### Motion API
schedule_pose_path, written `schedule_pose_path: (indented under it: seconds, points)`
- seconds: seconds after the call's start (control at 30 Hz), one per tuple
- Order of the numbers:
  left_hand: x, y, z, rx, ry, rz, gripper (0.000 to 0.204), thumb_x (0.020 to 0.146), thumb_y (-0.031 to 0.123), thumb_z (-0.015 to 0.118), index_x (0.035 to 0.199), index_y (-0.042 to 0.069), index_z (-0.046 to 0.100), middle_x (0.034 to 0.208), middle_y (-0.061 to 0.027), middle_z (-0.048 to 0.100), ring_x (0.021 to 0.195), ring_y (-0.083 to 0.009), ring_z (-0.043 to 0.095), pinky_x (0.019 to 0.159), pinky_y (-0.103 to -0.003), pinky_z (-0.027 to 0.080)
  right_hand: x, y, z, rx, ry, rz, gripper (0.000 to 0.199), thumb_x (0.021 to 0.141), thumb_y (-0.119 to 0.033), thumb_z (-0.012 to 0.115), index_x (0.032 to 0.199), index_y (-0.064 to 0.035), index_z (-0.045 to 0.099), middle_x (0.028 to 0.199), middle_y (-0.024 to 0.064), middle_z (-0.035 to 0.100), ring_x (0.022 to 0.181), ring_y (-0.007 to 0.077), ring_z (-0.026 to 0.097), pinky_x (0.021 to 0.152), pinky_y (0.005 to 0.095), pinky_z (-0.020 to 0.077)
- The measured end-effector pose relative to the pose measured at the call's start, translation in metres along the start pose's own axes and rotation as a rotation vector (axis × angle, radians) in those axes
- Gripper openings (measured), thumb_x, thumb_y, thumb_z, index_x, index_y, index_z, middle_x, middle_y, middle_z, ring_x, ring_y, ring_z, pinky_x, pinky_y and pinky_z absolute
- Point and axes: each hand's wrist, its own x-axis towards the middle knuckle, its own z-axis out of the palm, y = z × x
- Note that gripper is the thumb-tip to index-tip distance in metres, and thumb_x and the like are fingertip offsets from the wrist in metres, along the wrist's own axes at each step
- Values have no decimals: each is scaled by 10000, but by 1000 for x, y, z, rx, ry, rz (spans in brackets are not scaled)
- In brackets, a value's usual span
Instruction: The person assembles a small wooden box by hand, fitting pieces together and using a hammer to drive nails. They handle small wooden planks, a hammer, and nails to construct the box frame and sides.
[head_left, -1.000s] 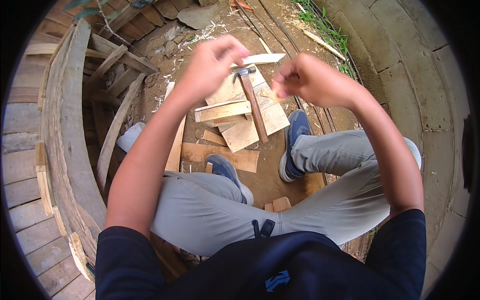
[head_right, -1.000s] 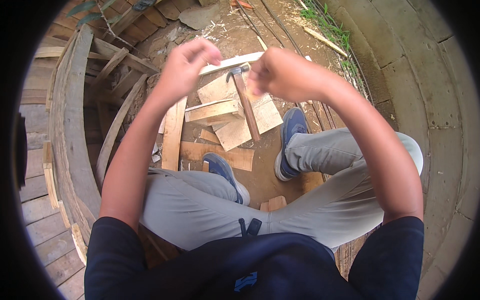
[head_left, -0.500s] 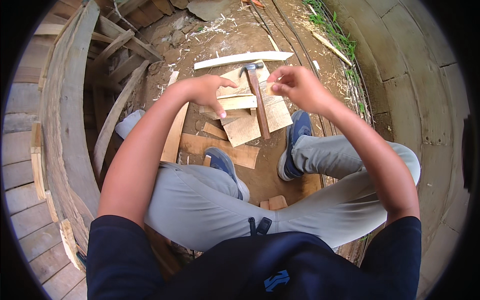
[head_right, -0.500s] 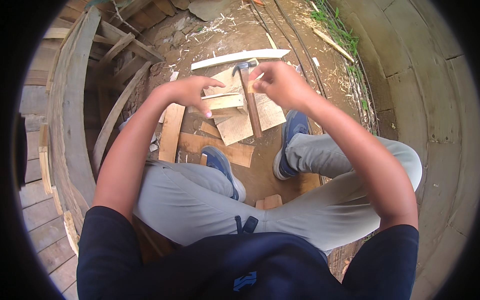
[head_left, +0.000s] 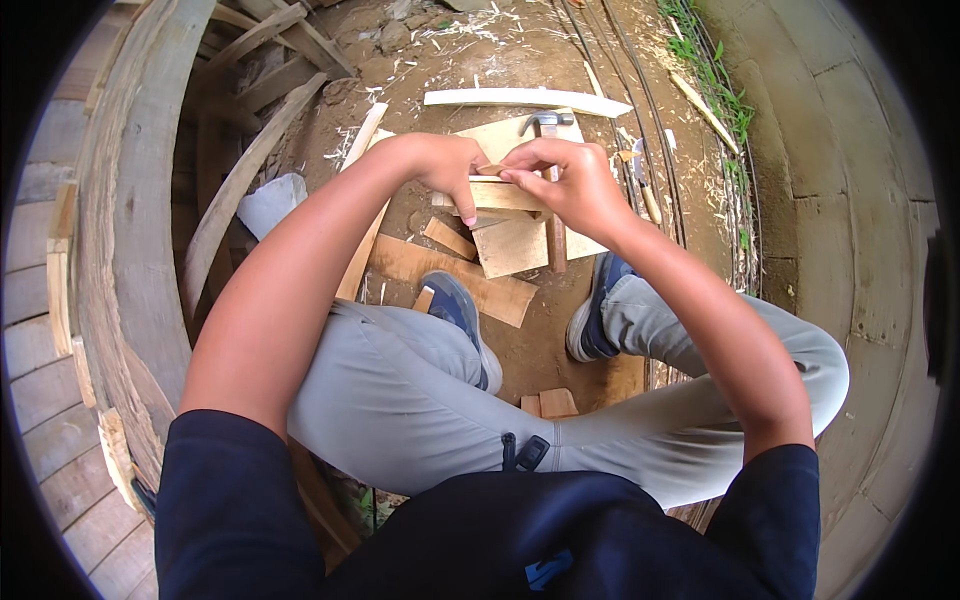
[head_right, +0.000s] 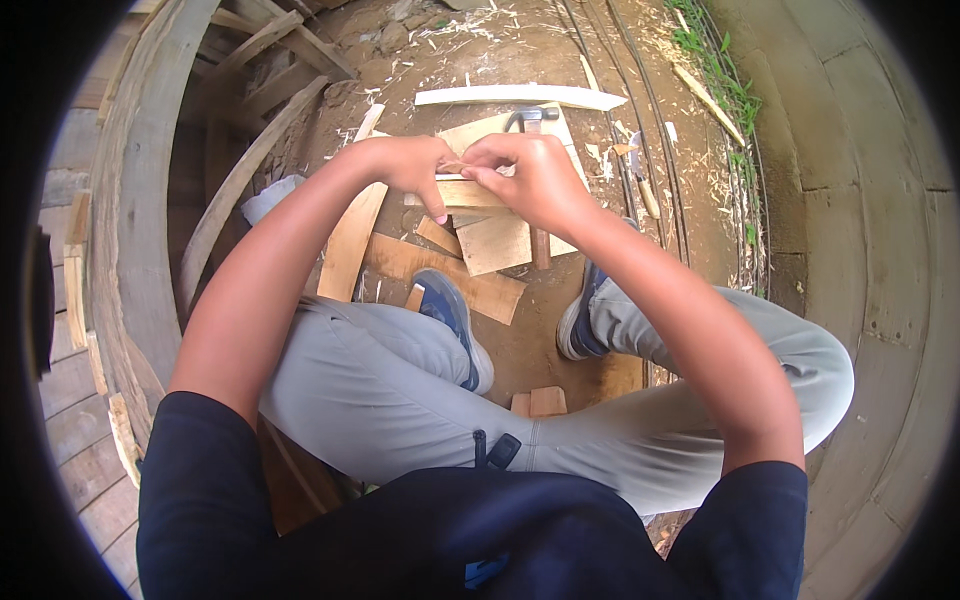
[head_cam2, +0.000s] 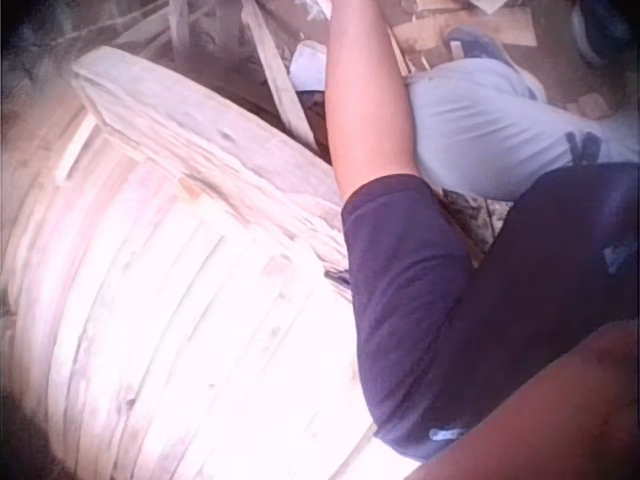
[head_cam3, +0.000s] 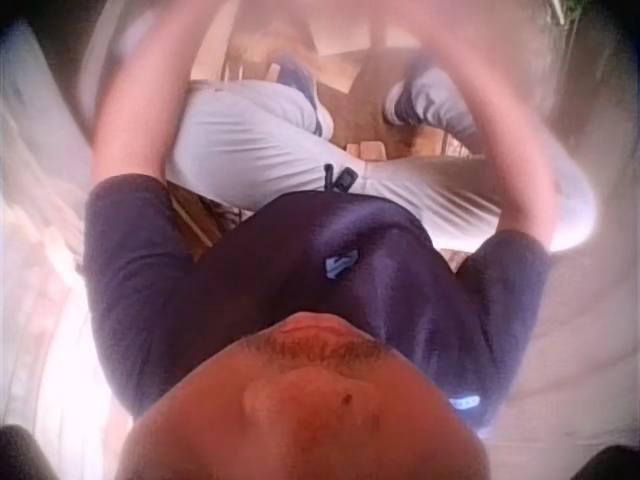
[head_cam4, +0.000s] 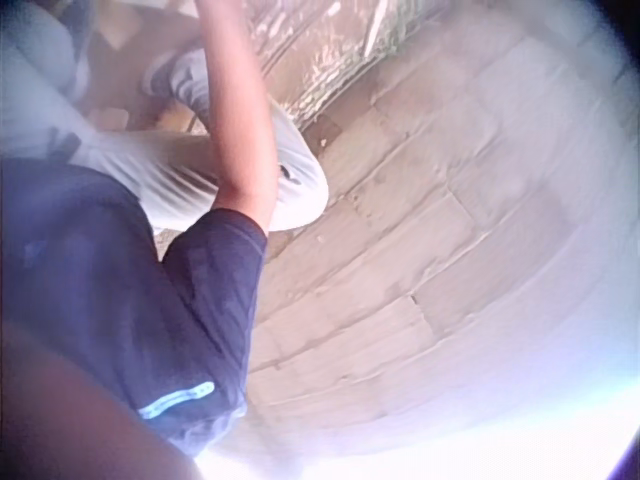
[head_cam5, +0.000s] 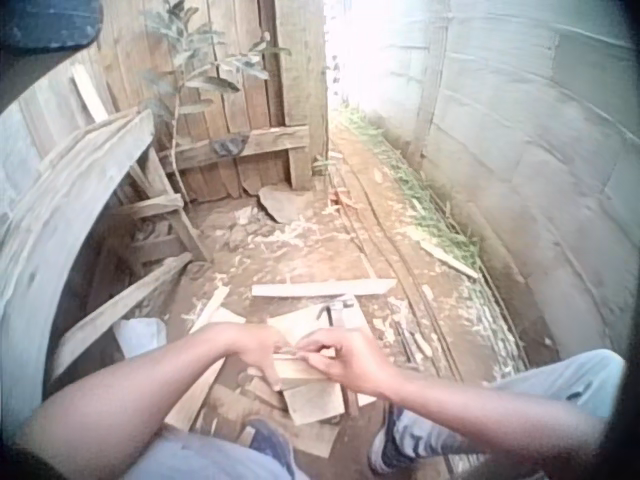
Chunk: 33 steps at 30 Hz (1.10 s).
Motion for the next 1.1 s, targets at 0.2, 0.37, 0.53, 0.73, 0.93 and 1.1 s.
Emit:
schedule_pose_path:
  seconds: [0.2,0.37,0.53,0.73,0.93,1.1]
  points:
    - [3,-2,1,-58,-78,35,630,660,223,950,1227,64,726,1113,-129,769,976,-251,712,882,-376,532,-5,4,-7,69,57,84,151,874,-101,800,981,-38,713,917,61,766,866,131,738,791,301,575]
    - [1,6,0,-2,-73,3,634,664,169,946,1258,122,729,1098,-77,781,982,-212,711,874,-358,530,-13,9,-10,75,-30,89,151,864,-78,792,954,-24,684,884,62,754,855,139,739,790,310,576]
    - [5,-3,5,-38,-54,24,674,649,148,951,1282,128,718,1107,-68,780,984,-203,710,878,-355,529,-15,10,-9,-46,-76,-10,156,854,-48,778,965,-22,671,883,103,756,863,202,757,791,333,586]
    - [3,1,5,-24,-57,11,719,650,136,949,1324,161,701,1123,-58,779,987,-201,707,880,-357,532,-14,4,-17,-145,-126,-36,157,850,-40,764,970,-23,665,916,133,762,883,275,762,791,361,592]
    - [5,0,5,-39,-68,-31,730,656,139,949,1339,177,694,1140,-44,774,991,-195,701,860,-363,540,-12,10,-17,-305,-101,-202,166,838,-67,767,964,-47,662,880,139,726,843,347,718,759,418,570]
    - [4,3,2,-35,-76,-17,655,661,151,948,1276,152,720,1104,-39,778,974,-193,699,861,-359,532,-12,10,-11,-268,-78,-88,171,844,-94,770,971,-68,658,875,154,694,840,381,693,740,441,548]
